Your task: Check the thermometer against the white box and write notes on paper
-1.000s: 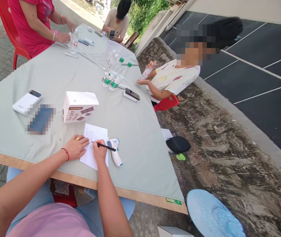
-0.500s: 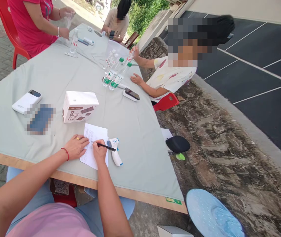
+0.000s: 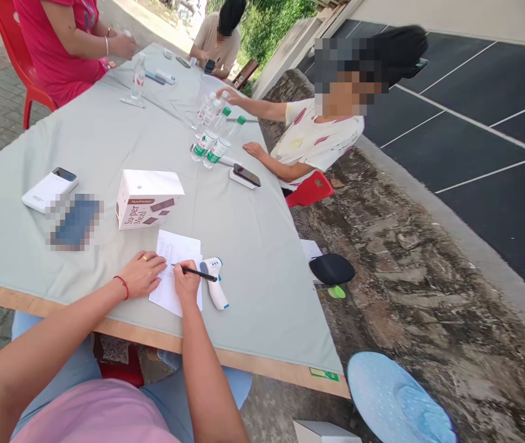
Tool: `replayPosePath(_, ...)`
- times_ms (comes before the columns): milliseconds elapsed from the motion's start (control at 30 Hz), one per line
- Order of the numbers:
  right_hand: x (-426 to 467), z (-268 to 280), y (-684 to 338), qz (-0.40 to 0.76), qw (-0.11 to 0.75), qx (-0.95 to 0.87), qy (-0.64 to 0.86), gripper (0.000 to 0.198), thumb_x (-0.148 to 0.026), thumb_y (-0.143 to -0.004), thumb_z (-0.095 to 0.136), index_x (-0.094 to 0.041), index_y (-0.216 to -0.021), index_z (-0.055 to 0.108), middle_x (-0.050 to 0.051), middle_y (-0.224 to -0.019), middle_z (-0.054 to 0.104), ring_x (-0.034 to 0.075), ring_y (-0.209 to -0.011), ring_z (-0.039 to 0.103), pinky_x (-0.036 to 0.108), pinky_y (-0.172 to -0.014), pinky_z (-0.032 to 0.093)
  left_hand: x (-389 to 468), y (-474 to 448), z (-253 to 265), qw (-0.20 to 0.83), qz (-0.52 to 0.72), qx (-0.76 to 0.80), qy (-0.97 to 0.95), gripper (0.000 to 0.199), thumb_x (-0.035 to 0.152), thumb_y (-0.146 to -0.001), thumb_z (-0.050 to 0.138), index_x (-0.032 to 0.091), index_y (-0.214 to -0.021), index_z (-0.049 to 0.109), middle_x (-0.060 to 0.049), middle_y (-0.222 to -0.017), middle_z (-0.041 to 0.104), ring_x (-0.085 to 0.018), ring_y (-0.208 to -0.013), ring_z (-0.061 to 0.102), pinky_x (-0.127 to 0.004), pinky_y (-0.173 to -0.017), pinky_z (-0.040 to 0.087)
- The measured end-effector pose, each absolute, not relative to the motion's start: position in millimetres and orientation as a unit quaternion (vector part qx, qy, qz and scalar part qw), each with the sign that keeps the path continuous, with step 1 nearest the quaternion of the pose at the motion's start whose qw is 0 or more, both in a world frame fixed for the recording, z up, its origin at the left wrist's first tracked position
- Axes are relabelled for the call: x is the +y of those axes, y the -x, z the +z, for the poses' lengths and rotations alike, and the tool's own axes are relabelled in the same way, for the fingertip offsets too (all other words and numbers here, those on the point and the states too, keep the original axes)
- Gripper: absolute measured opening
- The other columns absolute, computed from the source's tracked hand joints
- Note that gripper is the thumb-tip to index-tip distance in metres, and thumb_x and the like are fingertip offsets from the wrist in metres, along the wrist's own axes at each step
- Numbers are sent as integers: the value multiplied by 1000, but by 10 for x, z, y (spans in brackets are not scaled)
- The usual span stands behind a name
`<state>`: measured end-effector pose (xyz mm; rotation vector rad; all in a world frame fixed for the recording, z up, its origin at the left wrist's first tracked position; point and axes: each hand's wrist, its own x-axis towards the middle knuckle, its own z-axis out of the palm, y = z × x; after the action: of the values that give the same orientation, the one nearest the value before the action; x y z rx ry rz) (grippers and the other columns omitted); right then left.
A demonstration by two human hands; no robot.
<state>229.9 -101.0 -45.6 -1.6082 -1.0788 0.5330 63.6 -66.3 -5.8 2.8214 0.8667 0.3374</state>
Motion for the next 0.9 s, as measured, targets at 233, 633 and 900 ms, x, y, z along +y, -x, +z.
replayPosePath(233,-1017,-451,-2293,178,556,-445,679,14,-36,-76,49,-23,-69,46,-3,-61,49,15,-61,46,29,-62,41,-650,-636,-65,85,118,291,-946,35,28,-89,49,17,-121,57,-8,-129,58,-28,-117,48,-42,-98,34)
replayPosePath(633,-988,-127,-2845,145,307,-655,675,36,-7,-85,45,-18,-114,63,9,-105,60,22,-100,48,44,-96,31,-611,-786,-102,143,124,276,-942,39,26,-87,47,15,-123,57,-11,-130,56,-33,-123,44,-49,-103,31)
replayPosePath(900,-1561,10,-3230,99,155,-419,889,63,-41,-75,72,-14,-128,50,23,-129,46,36,-121,40,51,-95,31,-603,-827,-195,192,156,265,-932,40,25,-84,49,16,-122,58,-10,-128,55,-33,-125,43,-53,-105,28)
